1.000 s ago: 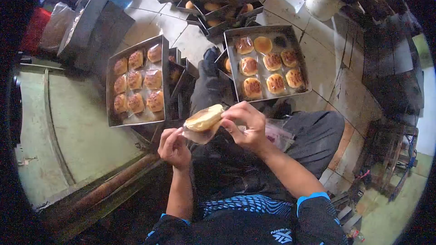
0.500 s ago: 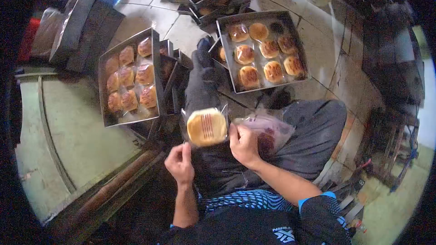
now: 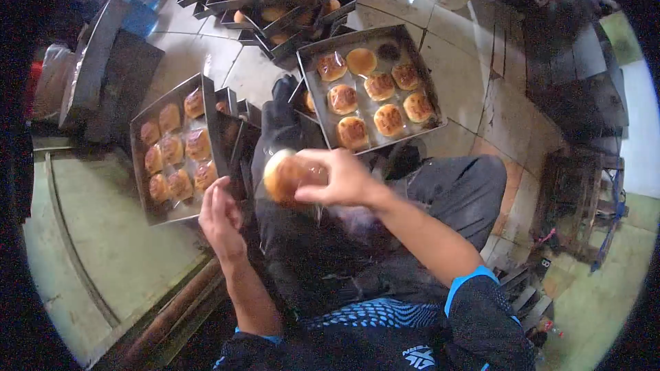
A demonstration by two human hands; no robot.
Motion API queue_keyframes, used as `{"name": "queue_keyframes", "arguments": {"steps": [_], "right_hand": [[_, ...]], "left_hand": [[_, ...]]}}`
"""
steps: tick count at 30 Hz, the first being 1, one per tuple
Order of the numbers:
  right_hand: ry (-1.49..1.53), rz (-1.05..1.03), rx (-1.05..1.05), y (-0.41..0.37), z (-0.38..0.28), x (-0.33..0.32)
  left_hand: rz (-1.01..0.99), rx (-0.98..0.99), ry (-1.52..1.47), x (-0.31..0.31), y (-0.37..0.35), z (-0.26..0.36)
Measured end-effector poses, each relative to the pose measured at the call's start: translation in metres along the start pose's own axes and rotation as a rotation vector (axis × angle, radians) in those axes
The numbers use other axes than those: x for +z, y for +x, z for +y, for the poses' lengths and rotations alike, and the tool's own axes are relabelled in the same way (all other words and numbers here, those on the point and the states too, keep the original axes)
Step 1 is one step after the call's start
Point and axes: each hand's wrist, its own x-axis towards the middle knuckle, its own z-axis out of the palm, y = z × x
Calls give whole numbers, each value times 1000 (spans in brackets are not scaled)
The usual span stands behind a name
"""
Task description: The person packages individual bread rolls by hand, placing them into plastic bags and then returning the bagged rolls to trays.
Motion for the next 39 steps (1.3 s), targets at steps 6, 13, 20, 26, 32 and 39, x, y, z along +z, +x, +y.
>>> {"name": "queue_keyframes", "arguments": {"steps": [6,13,20,26,32,39], "right_hand": [[483,789,690,66,146,-106],[-400,646,802,33,278,-215],[-12,-46,268,-117,57,-80],[-366,515,61,-154,42,-31],[-325,331,148,-158,45,-46],[-101,315,-5,-158,38,-49]], "left_hand": [[-131,23,30,34,-13,-25],[-704,258,615,123,-47,-88],[-925,342,461,119,-49,-100],[-724,415,573,139,-70,-117],[-883,309,256,127,-65,-94],[-950,364,112,112,-56,-103]]}}
